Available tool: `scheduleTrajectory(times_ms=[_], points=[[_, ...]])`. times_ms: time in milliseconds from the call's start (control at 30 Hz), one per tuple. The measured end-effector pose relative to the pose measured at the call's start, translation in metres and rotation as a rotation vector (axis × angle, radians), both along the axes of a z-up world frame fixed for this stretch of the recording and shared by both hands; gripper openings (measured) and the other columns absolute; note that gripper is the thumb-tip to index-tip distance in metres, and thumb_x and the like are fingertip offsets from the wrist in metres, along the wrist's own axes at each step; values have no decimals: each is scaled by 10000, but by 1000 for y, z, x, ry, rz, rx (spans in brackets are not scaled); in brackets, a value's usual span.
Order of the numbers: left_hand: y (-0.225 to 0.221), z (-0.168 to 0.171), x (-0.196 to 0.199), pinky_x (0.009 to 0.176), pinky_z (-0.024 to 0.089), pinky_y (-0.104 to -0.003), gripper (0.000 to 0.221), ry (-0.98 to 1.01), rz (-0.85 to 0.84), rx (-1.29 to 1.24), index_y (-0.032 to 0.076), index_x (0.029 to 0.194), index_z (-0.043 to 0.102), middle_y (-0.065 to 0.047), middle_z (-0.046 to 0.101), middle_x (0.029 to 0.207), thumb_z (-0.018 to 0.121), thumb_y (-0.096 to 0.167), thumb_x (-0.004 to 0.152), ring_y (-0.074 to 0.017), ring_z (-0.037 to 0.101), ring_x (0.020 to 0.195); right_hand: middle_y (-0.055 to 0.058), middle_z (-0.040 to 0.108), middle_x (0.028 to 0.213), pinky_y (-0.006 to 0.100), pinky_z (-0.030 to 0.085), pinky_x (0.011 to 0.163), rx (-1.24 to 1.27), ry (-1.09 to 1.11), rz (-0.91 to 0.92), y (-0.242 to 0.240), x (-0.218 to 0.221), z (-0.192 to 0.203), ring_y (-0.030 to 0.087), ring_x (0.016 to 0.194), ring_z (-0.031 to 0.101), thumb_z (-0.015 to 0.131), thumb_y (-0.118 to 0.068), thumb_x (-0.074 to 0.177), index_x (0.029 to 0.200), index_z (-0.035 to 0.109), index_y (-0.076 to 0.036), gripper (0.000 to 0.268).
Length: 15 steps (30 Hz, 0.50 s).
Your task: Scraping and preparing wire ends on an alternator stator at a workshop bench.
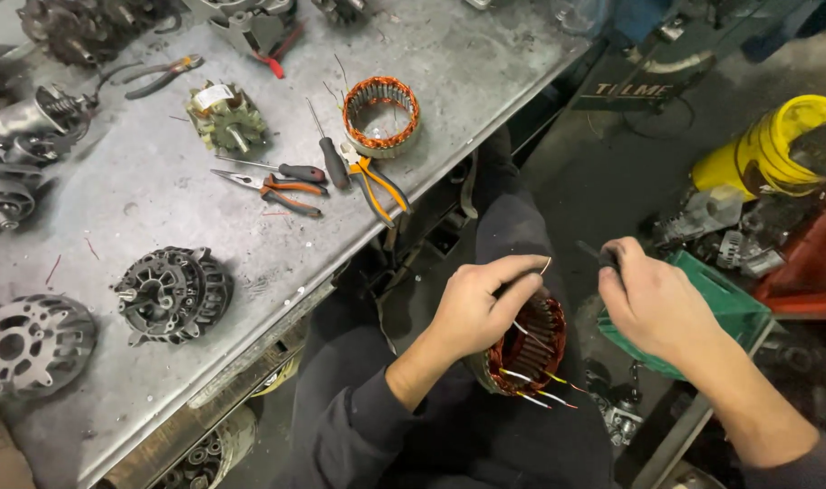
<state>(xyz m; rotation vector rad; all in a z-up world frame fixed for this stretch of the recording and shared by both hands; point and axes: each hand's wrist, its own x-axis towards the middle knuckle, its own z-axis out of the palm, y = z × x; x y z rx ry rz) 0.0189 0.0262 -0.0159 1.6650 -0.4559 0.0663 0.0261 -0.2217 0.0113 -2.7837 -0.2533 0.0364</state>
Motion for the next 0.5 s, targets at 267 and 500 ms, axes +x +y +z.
scheduleTrajectory(times_ms=[267,500], points=[[-7,-14,8,746,586,-266,223,141,-32,-94,57,1209,720,-45,756,862,622,122,1019,-119,737,797,174,722,987,467,554,673,55,-174,179,5,-8,8,397,830,698,646,-190,936,1172,626,-73,264],[-6,-46,19,750,543,-257,197,269,-182,-280,-23,1145,712,-24,702,832,605,113,1052,-80,652,788,95,674,809,407,544,645,-75,-391,223,21,-10,-5,302,738,679,709,-223,904,990,666,-70,181]])
